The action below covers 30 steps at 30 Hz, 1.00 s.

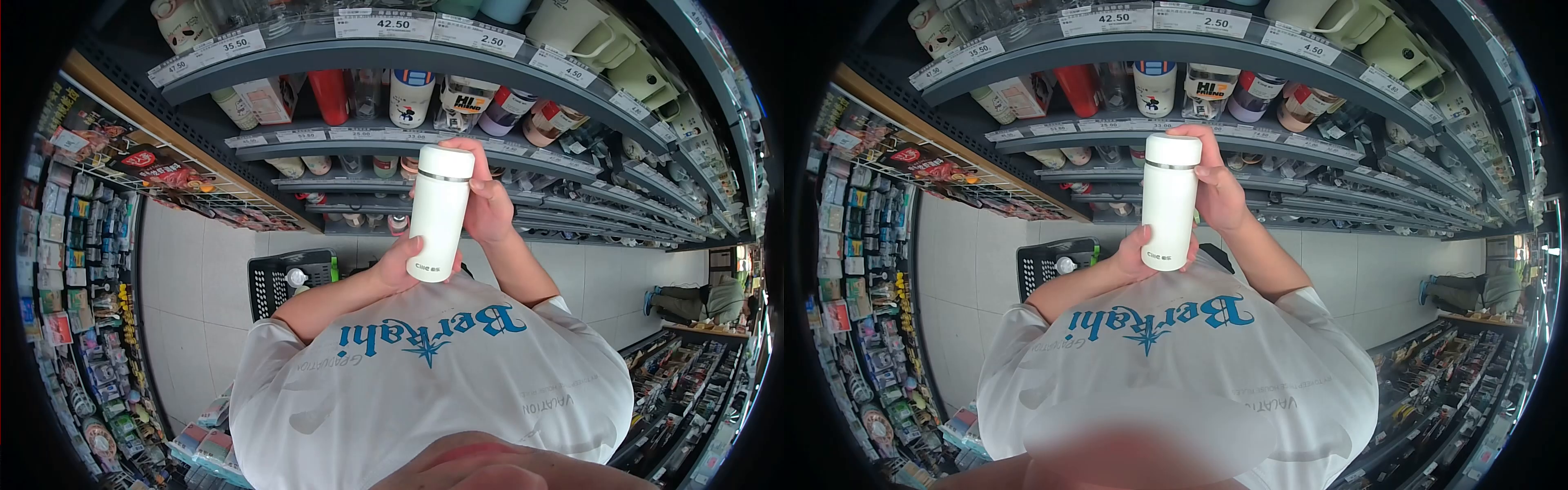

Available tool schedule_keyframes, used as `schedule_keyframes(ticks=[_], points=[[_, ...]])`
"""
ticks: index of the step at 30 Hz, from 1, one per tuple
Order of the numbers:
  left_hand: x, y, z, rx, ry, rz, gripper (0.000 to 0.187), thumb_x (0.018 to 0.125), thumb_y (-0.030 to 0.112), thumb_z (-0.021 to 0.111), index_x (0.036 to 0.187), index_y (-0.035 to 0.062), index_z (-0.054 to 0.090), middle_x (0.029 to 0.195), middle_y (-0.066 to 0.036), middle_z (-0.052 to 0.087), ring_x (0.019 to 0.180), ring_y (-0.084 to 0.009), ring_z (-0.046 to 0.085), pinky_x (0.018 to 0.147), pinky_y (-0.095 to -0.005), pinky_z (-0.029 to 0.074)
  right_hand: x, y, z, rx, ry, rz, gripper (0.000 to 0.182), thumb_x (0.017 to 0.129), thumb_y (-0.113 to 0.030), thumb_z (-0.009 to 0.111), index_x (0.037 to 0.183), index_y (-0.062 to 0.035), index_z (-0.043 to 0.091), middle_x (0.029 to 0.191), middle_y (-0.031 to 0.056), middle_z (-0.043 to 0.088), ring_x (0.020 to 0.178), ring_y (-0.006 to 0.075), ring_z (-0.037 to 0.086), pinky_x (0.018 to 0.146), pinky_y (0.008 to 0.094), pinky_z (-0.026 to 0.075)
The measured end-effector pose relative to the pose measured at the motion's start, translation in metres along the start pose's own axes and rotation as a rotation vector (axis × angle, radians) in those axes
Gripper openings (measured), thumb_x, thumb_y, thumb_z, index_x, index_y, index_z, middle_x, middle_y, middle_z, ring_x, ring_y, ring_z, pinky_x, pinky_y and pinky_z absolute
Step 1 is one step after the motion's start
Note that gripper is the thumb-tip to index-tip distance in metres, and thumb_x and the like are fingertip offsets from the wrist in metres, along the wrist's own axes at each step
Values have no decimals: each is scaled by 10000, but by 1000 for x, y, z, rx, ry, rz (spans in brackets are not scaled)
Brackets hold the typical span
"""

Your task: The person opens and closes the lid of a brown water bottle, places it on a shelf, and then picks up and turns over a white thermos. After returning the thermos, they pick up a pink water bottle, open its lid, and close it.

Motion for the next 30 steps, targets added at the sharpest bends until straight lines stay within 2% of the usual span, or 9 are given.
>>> schedule_keyframes(ticks=[30], points=[[-4, 10, 1, 19, 7, 24, 819, 803, 645, 610, 1264, -15, 459, 896, -176, 642, 738, -225, 622, 626, -302, 492, 7, -1, 11, 67, -8, 32, 606, 822, -369, 481, 1327, -63, 344, 1172, 192, 575, 954, 397, 656, 804, 487, 555]])
Point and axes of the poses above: each hand's wrist, its own x-axis towards the middle knuckle, its own z-axis out of the palm, y = z × x, the point moved 3 cm from there along x, towards the middle knuckle
